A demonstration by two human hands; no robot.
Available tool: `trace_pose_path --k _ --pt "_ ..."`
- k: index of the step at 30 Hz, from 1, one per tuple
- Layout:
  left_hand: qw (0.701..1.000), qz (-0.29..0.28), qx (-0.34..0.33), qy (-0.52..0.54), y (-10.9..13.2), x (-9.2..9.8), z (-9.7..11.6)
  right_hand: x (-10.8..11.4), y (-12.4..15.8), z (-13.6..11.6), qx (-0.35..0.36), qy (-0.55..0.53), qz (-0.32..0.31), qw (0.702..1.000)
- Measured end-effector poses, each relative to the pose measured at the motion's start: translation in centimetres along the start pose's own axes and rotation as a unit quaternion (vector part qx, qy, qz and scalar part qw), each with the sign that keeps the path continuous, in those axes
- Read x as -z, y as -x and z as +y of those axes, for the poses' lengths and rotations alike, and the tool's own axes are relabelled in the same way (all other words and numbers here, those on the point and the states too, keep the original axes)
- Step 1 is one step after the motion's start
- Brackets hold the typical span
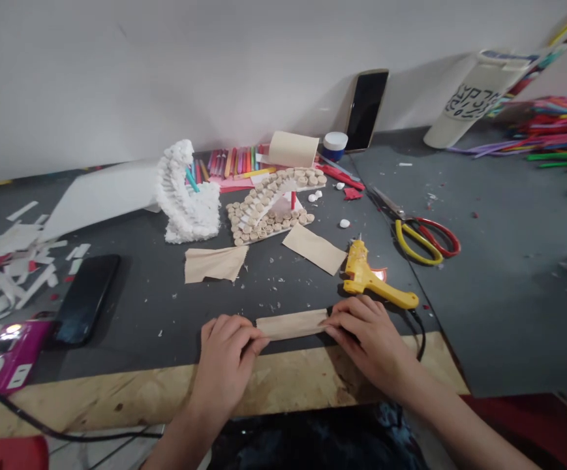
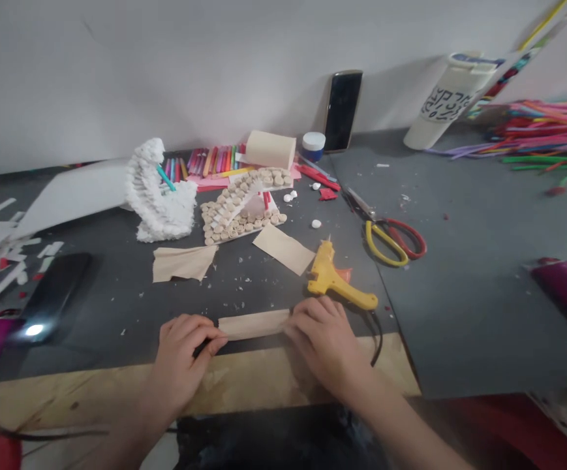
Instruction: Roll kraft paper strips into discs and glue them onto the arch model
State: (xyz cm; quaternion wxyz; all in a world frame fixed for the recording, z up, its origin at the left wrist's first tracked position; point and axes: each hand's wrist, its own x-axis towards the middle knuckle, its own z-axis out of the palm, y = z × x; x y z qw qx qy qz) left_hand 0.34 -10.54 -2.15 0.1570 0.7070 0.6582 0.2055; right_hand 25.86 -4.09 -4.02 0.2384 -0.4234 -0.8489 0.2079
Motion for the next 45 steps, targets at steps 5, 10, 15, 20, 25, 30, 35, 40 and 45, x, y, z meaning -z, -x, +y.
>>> trace_pose_path --k 5,10,15,20,25,30,35,40,45 --pt "0.999 -0.022 0.037 -0.014 -0.5 0.0 0.1 -0.4 -0.4 -0.3 -0.017 0.028 0.019 0.999" --pt "0.999 -0.031 0.034 -0.02 -0.9 0.3 0.2 -0.7 -0.5 -0.4 -0.03 0.046 0.043 0.998" --pt "0.999 -0.045 0.016 -0.02 -1.4 0.4 0.1 -0.9 -0.5 -0.3 -0.032 0.055 0.052 0.997" --pt "0.999 -0.03 0.012 -0.02 -1.2 0.5 0.2 -1.0 -0.6 -0.2 -0.05 0.044 0.063 0.996" --pt "0.999 -0.018 0.016 -0.033 -0.8 0.4 0.4 -1.1 -0.8 -0.1 -0.055 0.05 0.076 0.994" --pt "0.999 -0.021 0.022 -0.044 -0.9 0.4 0.3 -1.4 -1.1 0.0 -0.079 0.058 0.076 0.992" --pt "0.994 0.02 -0.056 -0.092 -0.8 0.4 0.1 -1.2 -1.0 -0.3 -0.045 0.06 0.072 0.995" --pt "0.971 0.017 -0.19 -0.143 -0.5 0.6 0.7 -0.3 -0.8 -0.8 0.08 0.081 0.014 0.993" --pt "0.952 0.008 -0.231 -0.198 -0.8 0.8 1.3 0.5 -1.1 -0.9 0.108 0.114 -0.024 0.987"
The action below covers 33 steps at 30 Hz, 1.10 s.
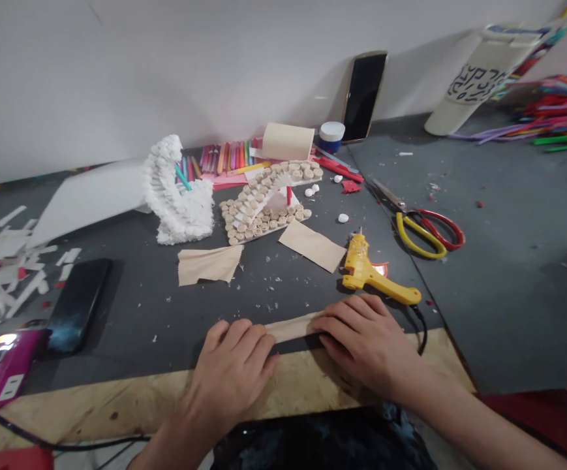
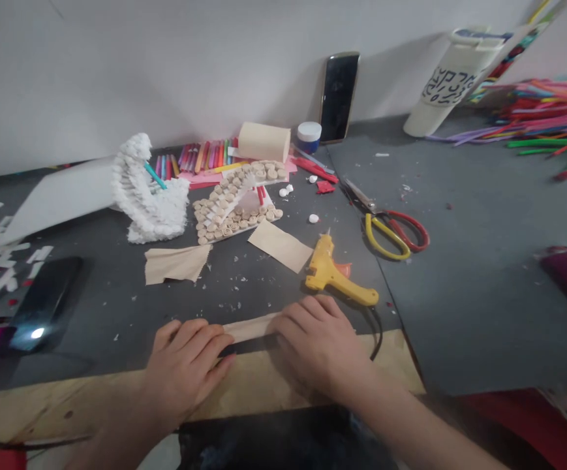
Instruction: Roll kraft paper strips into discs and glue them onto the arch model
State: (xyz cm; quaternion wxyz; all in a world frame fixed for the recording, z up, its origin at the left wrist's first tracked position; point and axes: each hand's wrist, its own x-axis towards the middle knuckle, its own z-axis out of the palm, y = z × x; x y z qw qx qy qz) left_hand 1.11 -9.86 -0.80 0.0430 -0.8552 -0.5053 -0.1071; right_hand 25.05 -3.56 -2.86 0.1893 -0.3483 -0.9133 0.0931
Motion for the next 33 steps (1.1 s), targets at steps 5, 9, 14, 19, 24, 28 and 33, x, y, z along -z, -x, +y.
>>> trace_pose_path --k 5,9,14,19,24,28,33 --pt "0.999 -0.019 0.02 0.039 -0.6 0.2 -0.2 0.3 -0.5 0.4 0.034 0.06 -0.013 0.998" --pt "0.999 -0.009 -0.006 0.034 -0.6 0.1 -0.4 0.5 -1.0 0.8 0.092 0.073 -0.021 0.993" --pt "1.0 -0.005 -0.001 0.014 -1.1 -0.4 -0.4 0.4 -1.6 1.3 0.083 0.045 -0.019 0.995" --pt "1.0 0.011 -0.007 0.008 -1.9 -0.3 -0.5 0.2 -1.9 1.1 0.073 0.06 -0.035 0.995" --pt "1.0 -0.014 -0.006 0.013 -2.0 -0.2 -1.0 -0.1 -2.4 0.7 0.079 0.061 -0.021 0.995" --pt "0.992 -0.074 0.026 0.097 -2.5 0.6 -2.1 0.3 -3.0 1.3 0.047 -0.012 -0.012 0.999" --pt "0.944 -0.17 0.107 0.261 -3.8 2.3 -3.2 2.0 -3.5 1.2 -0.088 -0.182 -0.14 0.969"
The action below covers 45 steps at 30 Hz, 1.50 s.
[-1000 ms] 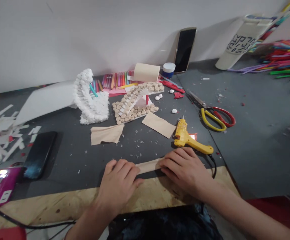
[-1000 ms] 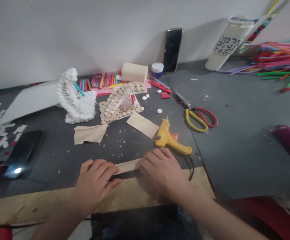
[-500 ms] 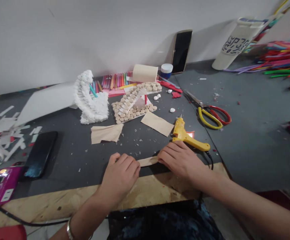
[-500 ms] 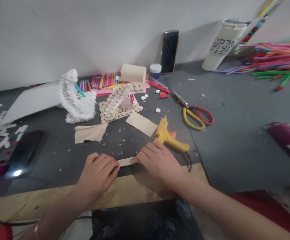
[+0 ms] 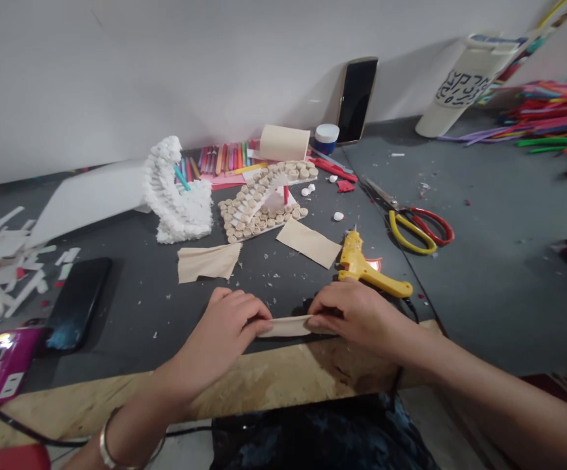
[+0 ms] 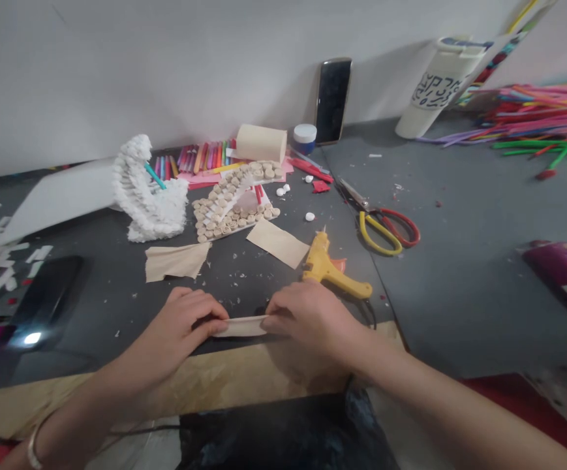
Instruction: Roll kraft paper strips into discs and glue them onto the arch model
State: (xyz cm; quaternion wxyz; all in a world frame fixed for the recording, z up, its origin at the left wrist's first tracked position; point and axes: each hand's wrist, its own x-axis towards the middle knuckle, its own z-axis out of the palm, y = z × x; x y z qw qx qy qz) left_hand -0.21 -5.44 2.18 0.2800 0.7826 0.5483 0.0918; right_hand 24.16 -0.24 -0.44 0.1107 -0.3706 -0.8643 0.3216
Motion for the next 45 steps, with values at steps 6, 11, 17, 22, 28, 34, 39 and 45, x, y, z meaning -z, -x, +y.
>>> trace_pose_path --k 6,11,17,22,28,34,39,45 --pt "1.0 -0.028 0.011 0.006 -0.7 -0.3 -0.7 0.0 -0.1 -0.9 -0.081 0.008 -0.055 0.995" --pt "0.999 -0.006 -0.012 -0.035 -0.8 -1.0 -1.8 -1.3 -0.1 -0.2 -0.024 0.08 0.013 0.996" --pt "0.996 0.03 -0.076 -0.039 -0.6 -1.5 -3.1 -2.1 0.3 1.3 0.096 0.121 0.079 0.985" --pt "0.985 0.073 -0.142 -0.066 -0.2 -1.8 -3.5 -2.1 1.3 2.2 0.156 0.138 0.081 0.975" --pt "0.953 0.102 -0.224 -0.174 0.5 -2.0 -3.9 -1.8 2.0 2.0 0.19 0.177 0.067 0.963" --pt "0.937 0.112 -0.255 -0.213 1.1 -1.9 -3.8 -1.8 2.5 2.4 0.211 0.183 0.077 0.957" --pt "0.93 0.104 -0.266 -0.231 1.2 -1.4 -3.3 -1.4 2.6 2.2 0.221 0.189 0.083 0.953" --pt "0.92 0.111 -0.278 -0.253 1.2 -1.4 -3.0 -1.5 2.7 2.2 0.221 0.203 0.073 0.951"
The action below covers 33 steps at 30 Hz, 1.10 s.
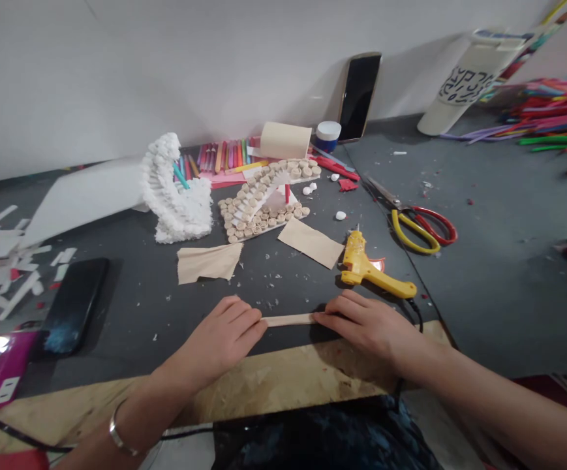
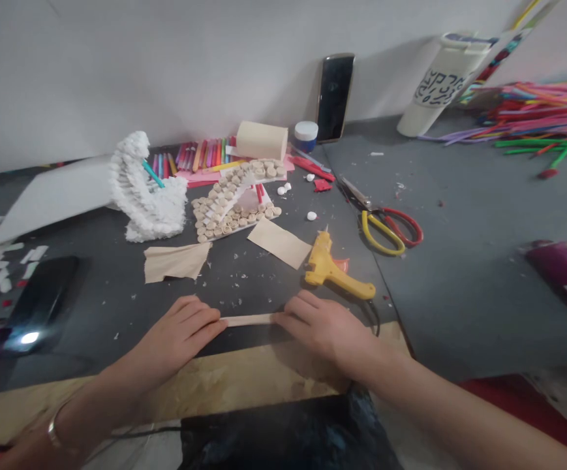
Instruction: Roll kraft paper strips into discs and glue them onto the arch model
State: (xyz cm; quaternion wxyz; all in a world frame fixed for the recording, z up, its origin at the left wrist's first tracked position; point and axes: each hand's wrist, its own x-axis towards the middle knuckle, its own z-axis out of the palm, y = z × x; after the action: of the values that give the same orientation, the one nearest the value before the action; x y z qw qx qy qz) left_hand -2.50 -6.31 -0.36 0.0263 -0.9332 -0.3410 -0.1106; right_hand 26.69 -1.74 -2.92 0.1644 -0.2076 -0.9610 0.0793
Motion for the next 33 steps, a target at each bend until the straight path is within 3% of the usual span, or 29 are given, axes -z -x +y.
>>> trace_pose_path --k 8,12,16,20,26,33 --pt "1.0 -0.011 0.023 0.017 0.7 -0.1 0.5 0.0 0.8 -0.7 -0.024 0.006 -0.021 0.999" --pt "0.992 -0.015 0.111 0.064 -0.2 -0.2 0.8 0.1 -0.6 -1.3 -0.075 0.006 0.002 0.997" --pt "0.976 -0.065 0.182 0.099 -1.5 0.0 0.7 0.0 -2.2 -1.3 -0.116 0.043 -0.025 0.992" --pt "0.959 -0.104 0.224 0.139 -2.1 0.3 0.6 0.1 -2.6 -1.1 -0.167 0.008 -0.039 0.985" --pt "0.958 -0.131 0.209 0.149 -2.8 0.8 0.9 0.2 -2.6 -1.1 -0.185 0.002 -0.088 0.979" --pt "0.961 -0.094 0.208 0.154 -2.7 0.1 0.7 -0.3 -2.4 -0.8 -0.137 -0.011 -0.063 0.988"
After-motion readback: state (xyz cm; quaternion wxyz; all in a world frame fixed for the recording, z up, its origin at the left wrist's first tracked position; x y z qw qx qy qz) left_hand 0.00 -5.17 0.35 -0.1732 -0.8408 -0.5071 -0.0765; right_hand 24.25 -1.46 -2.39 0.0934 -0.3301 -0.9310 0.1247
